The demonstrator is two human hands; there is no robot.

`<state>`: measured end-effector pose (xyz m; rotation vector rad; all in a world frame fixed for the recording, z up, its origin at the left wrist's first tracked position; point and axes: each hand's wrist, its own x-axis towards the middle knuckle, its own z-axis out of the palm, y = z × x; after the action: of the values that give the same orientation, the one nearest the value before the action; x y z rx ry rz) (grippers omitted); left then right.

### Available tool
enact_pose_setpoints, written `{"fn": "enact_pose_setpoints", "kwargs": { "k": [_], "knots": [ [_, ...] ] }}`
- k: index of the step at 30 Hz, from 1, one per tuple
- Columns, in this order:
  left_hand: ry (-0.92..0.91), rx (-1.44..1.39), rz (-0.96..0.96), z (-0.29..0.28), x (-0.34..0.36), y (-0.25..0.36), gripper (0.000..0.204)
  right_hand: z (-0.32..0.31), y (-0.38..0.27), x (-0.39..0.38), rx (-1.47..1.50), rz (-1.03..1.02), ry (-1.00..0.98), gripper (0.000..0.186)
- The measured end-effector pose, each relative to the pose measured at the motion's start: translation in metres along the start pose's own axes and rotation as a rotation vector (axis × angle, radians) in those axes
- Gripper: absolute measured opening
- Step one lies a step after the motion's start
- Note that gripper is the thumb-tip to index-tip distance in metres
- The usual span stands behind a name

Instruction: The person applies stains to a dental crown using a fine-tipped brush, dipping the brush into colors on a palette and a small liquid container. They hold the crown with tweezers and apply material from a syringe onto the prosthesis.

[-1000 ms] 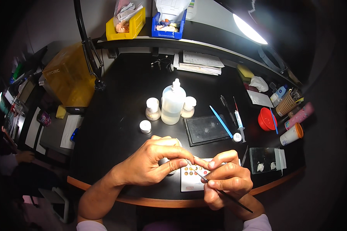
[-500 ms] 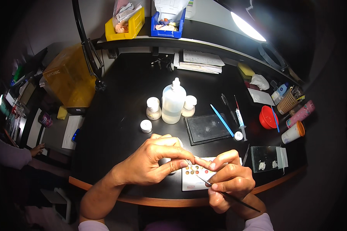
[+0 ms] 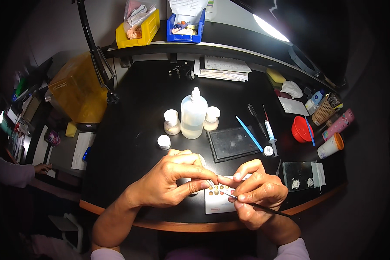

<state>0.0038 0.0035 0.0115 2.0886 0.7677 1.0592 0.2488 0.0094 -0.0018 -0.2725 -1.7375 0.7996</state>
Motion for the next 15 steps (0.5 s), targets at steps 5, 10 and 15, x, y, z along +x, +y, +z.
{"fn": "enact_pose_setpoints", "kwargs": {
  "k": [5, 10, 15],
  "knots": [
    [-0.007, -0.017, 0.003, 0.0003, 0.0007, -0.0003, 0.017, -0.0017, 0.0000, -0.0005, 0.021, 0.004, -0.003, 0.024],
    [0.020, -0.017, 0.043, 0.0026, -0.0001, -0.0044, 0.015, -0.0012, -0.0015, -0.0004, 0.048, 0.013, 0.021, 0.025],
    [0.012, -0.087, 0.009, 0.0026, 0.0008, -0.0015, 0.014, 0.0012, -0.0031, -0.0035, 0.015, 0.016, 0.021, 0.025]
  ]
}}
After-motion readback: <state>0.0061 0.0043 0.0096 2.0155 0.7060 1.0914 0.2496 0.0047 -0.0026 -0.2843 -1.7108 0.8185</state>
